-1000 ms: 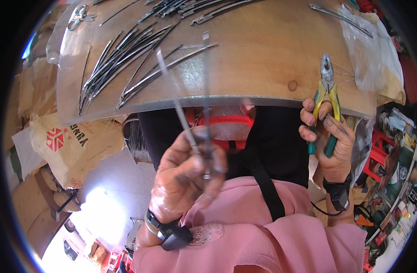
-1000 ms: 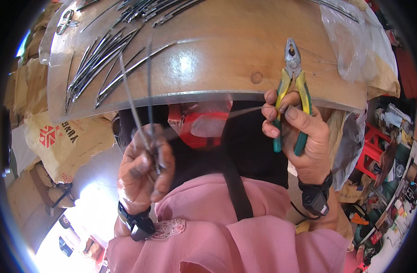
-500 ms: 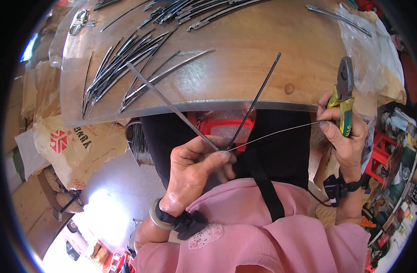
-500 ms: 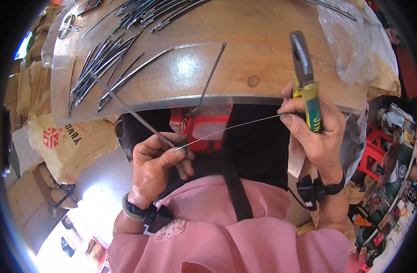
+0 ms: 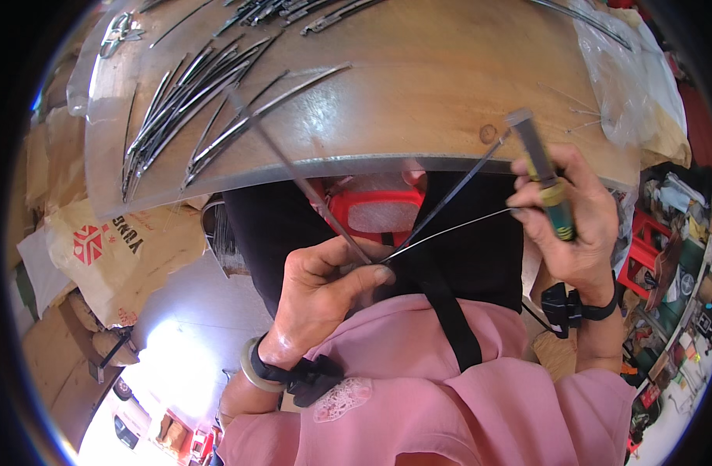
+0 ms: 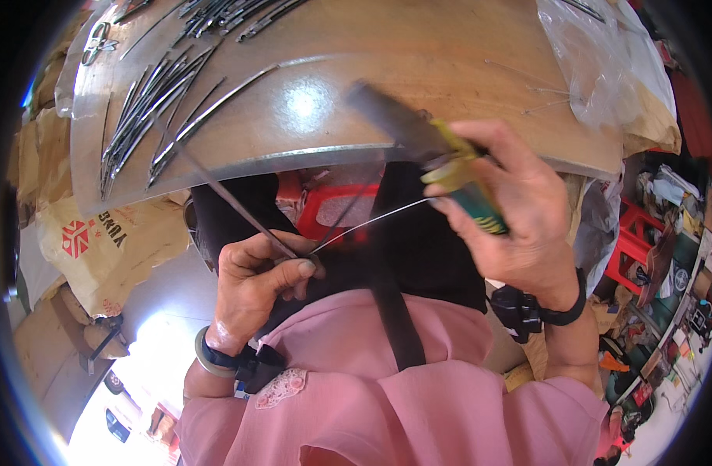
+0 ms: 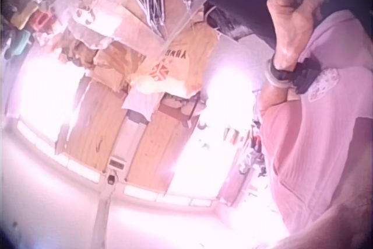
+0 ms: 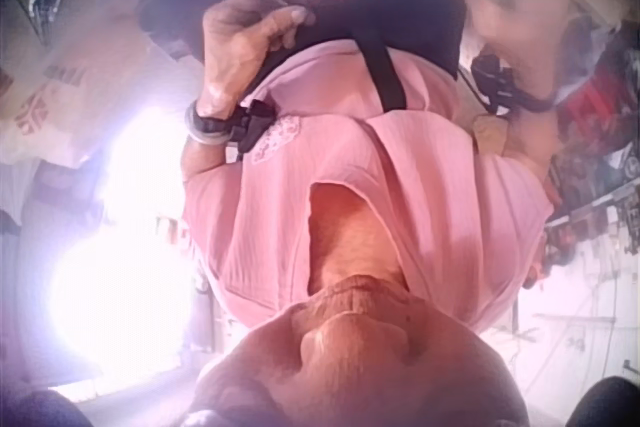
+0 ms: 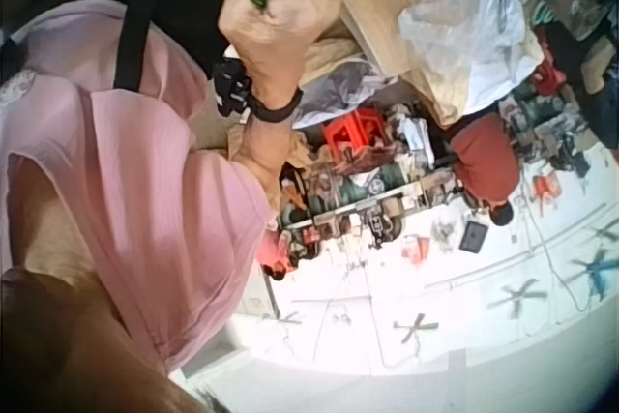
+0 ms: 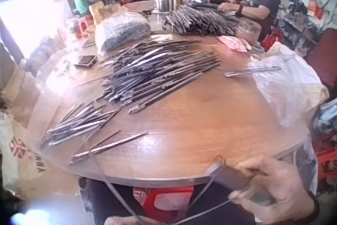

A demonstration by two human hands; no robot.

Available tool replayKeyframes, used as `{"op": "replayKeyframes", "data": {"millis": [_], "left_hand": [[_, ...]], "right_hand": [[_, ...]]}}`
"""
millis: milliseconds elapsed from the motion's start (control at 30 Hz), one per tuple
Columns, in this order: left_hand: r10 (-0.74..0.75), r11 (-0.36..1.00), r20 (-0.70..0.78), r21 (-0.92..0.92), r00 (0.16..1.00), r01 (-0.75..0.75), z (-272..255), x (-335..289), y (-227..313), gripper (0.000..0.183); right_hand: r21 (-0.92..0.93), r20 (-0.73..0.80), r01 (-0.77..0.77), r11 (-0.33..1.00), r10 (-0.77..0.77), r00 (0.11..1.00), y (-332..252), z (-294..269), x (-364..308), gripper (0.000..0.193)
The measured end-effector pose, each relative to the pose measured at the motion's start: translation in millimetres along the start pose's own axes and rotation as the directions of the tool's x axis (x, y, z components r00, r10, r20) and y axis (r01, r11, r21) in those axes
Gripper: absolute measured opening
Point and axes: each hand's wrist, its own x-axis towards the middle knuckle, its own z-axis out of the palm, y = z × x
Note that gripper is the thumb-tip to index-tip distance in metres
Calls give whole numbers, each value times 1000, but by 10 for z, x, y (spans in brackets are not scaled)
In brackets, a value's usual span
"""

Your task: The person uses pliers to bend a metal wire, then picks up and bends several more wires one at a time on a wooden table.

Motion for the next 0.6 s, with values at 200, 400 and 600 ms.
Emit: {"op": "replayKeyframes", "data": {"millis": [200,400,600], "left_hand": [[-129,992,103,16,986,128,-29,29,-53,13],[-148,989,105,-6,983,149,-19,12,-57,14],[-165,985,114,-31,980,169,-21,-25,-29,9]], "right_hand": [[-142,115,275,951,-260,959,-97,178,209,21],[-122,228,289,950,-256,939,-93,250,284,27],[-80,283,267,961,-235,930,-100,328,248,26]]}}
